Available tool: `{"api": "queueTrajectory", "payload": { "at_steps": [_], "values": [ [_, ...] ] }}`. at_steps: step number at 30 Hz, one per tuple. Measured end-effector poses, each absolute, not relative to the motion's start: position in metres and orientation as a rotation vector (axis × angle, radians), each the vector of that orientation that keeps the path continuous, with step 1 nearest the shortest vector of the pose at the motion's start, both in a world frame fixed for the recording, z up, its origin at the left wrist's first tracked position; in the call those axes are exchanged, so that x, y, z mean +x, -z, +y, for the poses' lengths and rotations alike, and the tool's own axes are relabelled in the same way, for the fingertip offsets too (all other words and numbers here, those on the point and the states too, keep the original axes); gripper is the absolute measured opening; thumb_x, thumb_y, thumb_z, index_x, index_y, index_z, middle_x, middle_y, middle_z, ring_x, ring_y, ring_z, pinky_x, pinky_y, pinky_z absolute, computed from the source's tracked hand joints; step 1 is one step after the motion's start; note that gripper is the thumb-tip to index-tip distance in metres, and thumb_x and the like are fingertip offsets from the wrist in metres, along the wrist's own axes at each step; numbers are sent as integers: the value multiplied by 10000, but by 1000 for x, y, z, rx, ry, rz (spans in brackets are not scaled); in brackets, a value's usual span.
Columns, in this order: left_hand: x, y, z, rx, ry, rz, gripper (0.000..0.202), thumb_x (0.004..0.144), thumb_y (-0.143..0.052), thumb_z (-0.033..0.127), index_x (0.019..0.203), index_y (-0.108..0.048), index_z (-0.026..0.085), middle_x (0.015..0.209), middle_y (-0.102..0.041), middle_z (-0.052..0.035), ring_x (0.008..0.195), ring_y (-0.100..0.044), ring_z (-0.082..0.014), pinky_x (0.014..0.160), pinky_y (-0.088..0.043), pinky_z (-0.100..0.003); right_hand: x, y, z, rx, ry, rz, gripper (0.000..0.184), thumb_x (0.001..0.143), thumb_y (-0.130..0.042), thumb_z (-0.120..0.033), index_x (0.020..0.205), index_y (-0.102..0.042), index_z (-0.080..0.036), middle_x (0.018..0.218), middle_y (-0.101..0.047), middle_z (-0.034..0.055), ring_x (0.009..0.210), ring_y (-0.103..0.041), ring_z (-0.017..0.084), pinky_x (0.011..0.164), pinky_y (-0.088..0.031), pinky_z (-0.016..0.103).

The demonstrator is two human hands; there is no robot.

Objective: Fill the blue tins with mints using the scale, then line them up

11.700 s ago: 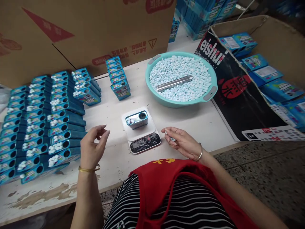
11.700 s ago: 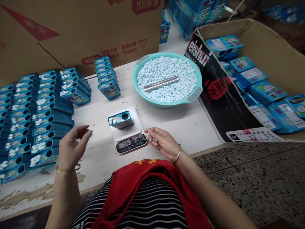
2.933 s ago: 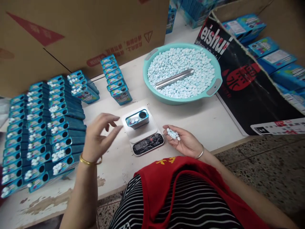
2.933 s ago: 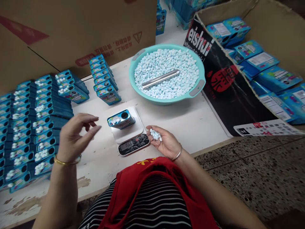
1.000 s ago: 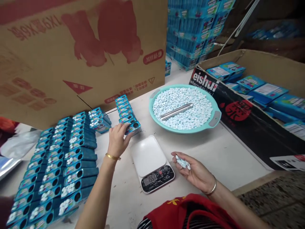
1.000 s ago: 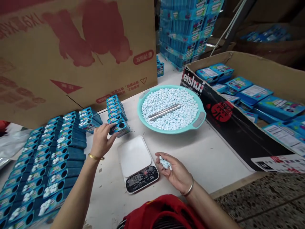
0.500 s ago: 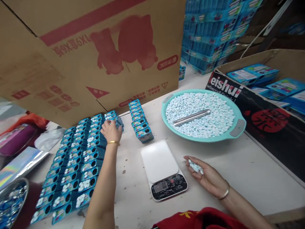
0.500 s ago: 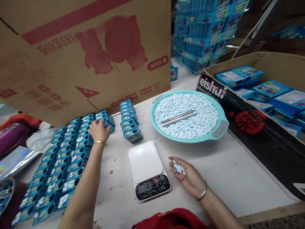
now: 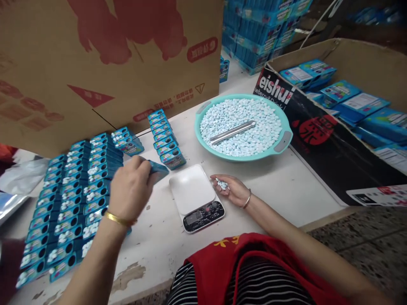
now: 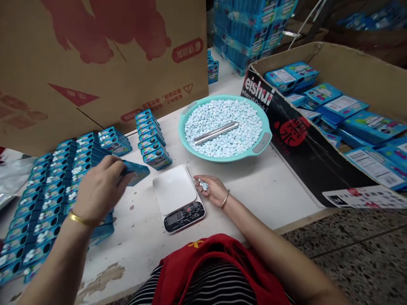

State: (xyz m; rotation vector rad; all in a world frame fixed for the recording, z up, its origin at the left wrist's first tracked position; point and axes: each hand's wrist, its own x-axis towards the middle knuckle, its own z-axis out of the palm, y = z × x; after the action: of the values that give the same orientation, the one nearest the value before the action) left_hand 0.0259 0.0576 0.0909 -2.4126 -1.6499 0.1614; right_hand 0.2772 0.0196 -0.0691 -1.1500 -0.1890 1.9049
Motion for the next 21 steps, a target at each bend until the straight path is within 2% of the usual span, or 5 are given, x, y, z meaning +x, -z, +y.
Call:
{"api": "queueTrajectory", "payload": {
  "at_steps": [9,13,15,17,21],
  "values": [
    [107,-58,42,-2712,-301,-1429,120,844,-584,269,858,-605,152,923,-585,-91,796,-575,-227,641,-409,-331,294,69,1,-1096,-1939,-177,111,764,-595,-161,836,-652,-99,650,-547,25,451,-420,41,335,-217,139],
    [96,-58,42,-2803,48,-1456,259,849,-588,388,967,-593,158,982,-601,-93,865,-573,-225,714,-429,-328,298,70,-1,-1108,-1928,-202,114,773,-594,-164,840,-653,-92,644,-556,27,442,-407,40,325,-202,150],
    [77,-54,39,-2732,421,-1648,318,882,-523,441,1037,-573,168,1006,-607,-84,904,-571,-212,774,-437,-328,298,70,0,-1123,-1930,-224,121,770,-600,-159,843,-656,-81,640,-565,34,439,-408,42,321,-192,156],
    [53,-39,33,-2579,730,-2046,291,913,-450,405,1052,-564,176,941,-617,-59,858,-582,-179,773,-446,-310,297,71,1,-1138,-1935,-249,126,761,-610,-152,841,-658,-68,635,-572,42,436,-412,44,319,-186,160],
    [21,13,10,-2406,832,-3088,272,827,-485,317,1017,-576,144,743,-614,-29,636,-594,-143,587,-466,-260,296,70,0,-1162,-1940,-304,117,742,-605,-125,821,-658,-56,611,-573,43,422,-410,45,316,-164,160]
  ]
}}
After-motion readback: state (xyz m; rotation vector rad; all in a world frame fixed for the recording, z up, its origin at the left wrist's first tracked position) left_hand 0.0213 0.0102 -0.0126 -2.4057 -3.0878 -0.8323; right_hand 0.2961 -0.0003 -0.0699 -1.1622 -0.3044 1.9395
